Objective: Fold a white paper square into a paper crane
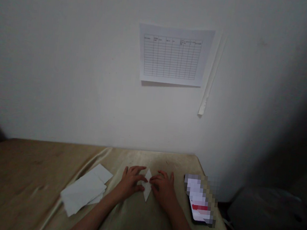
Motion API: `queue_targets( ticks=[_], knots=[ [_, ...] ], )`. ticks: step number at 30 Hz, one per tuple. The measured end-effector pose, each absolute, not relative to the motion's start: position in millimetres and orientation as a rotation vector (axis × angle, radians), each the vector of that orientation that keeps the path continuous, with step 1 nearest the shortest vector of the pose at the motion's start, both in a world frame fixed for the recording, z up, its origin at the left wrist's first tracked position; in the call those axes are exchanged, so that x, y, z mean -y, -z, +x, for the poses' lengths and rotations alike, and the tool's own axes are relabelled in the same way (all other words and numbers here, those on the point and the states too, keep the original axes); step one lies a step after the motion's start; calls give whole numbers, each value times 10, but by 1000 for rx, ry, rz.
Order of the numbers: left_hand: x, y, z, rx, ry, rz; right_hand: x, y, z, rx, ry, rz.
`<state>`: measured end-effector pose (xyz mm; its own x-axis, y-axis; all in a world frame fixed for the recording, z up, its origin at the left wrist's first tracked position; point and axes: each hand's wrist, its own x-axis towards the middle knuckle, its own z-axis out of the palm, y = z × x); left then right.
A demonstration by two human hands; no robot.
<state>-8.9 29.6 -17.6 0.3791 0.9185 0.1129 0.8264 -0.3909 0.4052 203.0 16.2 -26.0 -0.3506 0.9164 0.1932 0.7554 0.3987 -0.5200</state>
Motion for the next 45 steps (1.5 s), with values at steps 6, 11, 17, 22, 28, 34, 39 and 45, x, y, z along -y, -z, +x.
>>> queue_targets(
  ticks=[6,11,17,22,28,34,39,45],
  knots=[
    [-313,236,-94,-1504,-544,2324,-154,281,2030,2194,-483,-1414],
    [-314,223,-98,-1485,-651,2278,-162,268,2021,2207,-482,-1445],
    [-309,192,-119,-1513,-591,2294,-166,263,2024,2234,-510,-1437],
    [-310,141,-167,-1511,-459,2364,-156,283,2012,2238,-505,-1441],
    [-320,120,-199,-1558,-407,2333,-144,268,2013,2245,-508,-1423],
    [-324,134,-205,-1555,-395,2319,-137,229,2014,2224,-529,-1435],
    [-326,144,-211,-1556,-408,2310,-138,197,2023,2140,-607,-1435],
    [-319,147,-208,-1557,-414,2309,-159,196,2052,2063,-674,-1412]
  ],
)
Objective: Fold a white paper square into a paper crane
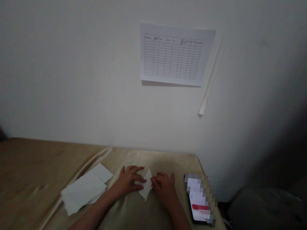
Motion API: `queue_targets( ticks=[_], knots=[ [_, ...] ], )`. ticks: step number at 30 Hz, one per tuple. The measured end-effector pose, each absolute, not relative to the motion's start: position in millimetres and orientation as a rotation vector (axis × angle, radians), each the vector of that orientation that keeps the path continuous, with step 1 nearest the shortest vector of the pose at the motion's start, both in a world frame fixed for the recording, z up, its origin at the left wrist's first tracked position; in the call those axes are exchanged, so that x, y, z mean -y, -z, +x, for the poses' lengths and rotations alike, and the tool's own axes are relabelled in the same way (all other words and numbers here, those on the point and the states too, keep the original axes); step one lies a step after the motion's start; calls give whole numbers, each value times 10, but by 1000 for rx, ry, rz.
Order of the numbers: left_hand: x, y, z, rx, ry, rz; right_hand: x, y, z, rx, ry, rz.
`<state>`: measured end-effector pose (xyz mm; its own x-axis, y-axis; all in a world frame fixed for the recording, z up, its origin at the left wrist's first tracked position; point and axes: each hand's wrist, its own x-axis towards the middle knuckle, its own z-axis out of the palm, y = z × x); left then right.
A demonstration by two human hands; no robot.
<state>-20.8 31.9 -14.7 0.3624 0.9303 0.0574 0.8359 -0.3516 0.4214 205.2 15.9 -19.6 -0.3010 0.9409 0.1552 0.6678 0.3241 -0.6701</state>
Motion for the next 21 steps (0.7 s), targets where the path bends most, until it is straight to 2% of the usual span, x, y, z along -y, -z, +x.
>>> queue_targets(
  ticks=[12,21],
  knots=[
    [-299,109,-245,-1472,-375,2377,-179,255,2104,2192,-596,-1339],
    [-309,105,-227,-1236,-453,2417,-172,214,2151,2167,-688,-1351]
  ],
)
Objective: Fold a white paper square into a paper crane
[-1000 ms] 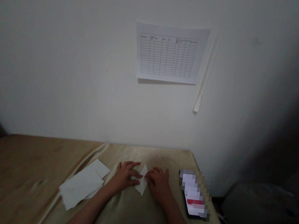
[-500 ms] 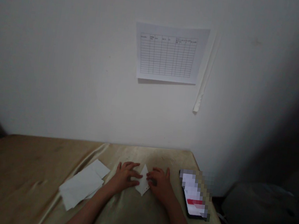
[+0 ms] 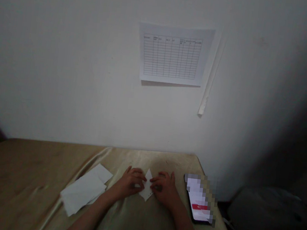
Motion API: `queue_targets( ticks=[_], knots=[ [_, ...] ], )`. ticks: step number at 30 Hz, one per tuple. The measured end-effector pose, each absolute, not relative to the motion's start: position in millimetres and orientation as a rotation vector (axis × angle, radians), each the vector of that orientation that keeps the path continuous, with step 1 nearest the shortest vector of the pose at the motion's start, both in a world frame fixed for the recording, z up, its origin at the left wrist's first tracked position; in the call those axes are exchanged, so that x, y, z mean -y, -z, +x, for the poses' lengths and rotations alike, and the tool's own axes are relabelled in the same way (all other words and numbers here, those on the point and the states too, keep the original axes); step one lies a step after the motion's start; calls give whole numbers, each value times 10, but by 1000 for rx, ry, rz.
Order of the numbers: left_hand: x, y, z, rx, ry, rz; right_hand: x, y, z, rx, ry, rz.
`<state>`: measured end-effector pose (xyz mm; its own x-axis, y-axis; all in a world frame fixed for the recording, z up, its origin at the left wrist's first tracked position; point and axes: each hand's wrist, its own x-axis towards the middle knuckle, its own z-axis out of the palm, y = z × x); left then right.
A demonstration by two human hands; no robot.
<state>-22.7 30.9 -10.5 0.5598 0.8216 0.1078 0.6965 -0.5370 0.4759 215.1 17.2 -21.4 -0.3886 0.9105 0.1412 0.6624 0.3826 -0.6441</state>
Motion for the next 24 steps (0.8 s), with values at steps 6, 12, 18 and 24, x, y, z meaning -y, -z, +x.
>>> queue_targets(
  ticks=[6,12,18,24],
  knots=[
    [-327,81,-281,-1223,-403,2326,-182,238,2162,2153,-700,-1344],
    [-360,120,-306,-1203,-379,2307,-184,275,2177,2146,-702,-1330],
    [-337,91,-278,-1195,-406,2292,-172,249,2165,2129,-703,-1330],
    [-309,110,-275,-1159,-449,2313,-167,231,2167,2121,-726,-1330]
  ],
)
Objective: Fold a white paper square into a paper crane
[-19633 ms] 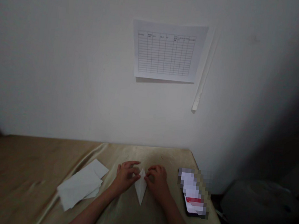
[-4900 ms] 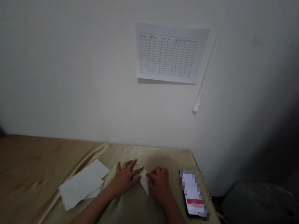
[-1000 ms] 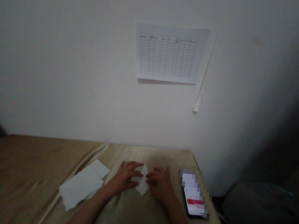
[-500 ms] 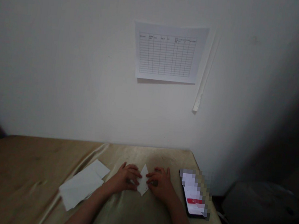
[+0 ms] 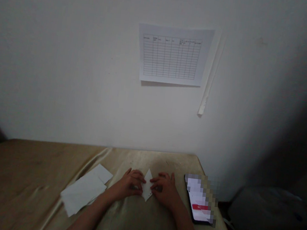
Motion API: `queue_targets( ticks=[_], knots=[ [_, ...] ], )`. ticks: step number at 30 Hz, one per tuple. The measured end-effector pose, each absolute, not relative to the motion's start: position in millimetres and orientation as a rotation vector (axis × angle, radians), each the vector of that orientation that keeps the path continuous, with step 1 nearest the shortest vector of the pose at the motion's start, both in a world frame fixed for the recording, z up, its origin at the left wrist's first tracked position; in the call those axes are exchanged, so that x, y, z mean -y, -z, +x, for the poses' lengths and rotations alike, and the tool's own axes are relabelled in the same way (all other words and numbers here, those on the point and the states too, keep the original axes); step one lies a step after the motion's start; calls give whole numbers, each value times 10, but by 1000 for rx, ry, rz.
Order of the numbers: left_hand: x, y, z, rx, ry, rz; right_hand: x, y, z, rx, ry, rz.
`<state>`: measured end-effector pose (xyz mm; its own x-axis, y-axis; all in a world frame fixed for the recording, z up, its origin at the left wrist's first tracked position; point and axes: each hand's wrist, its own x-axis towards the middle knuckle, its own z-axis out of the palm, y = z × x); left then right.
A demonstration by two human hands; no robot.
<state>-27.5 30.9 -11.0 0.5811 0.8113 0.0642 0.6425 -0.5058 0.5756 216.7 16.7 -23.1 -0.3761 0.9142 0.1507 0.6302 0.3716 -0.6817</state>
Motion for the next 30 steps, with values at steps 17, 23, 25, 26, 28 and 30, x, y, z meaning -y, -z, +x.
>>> queue_targets(
  ticks=[17,23,25,26,28,30],
  knots=[
    [-303,167,-245,-1213,-553,2312,-196,265,2187,2104,-744,-1289],
    [-280,120,-226,-1268,-564,2252,-161,223,2114,2116,-635,-1341],
    [-277,98,-227,-1286,-533,2233,-163,224,2092,2124,-613,-1348],
    [-280,94,-228,-1294,-522,2228,-165,227,2085,2125,-606,-1347],
    [-294,108,-226,-1305,-528,2242,-172,234,2077,2122,-601,-1338],
    [-318,152,-221,-1306,-567,2288,-179,243,2073,2114,-596,-1324]
  ],
)
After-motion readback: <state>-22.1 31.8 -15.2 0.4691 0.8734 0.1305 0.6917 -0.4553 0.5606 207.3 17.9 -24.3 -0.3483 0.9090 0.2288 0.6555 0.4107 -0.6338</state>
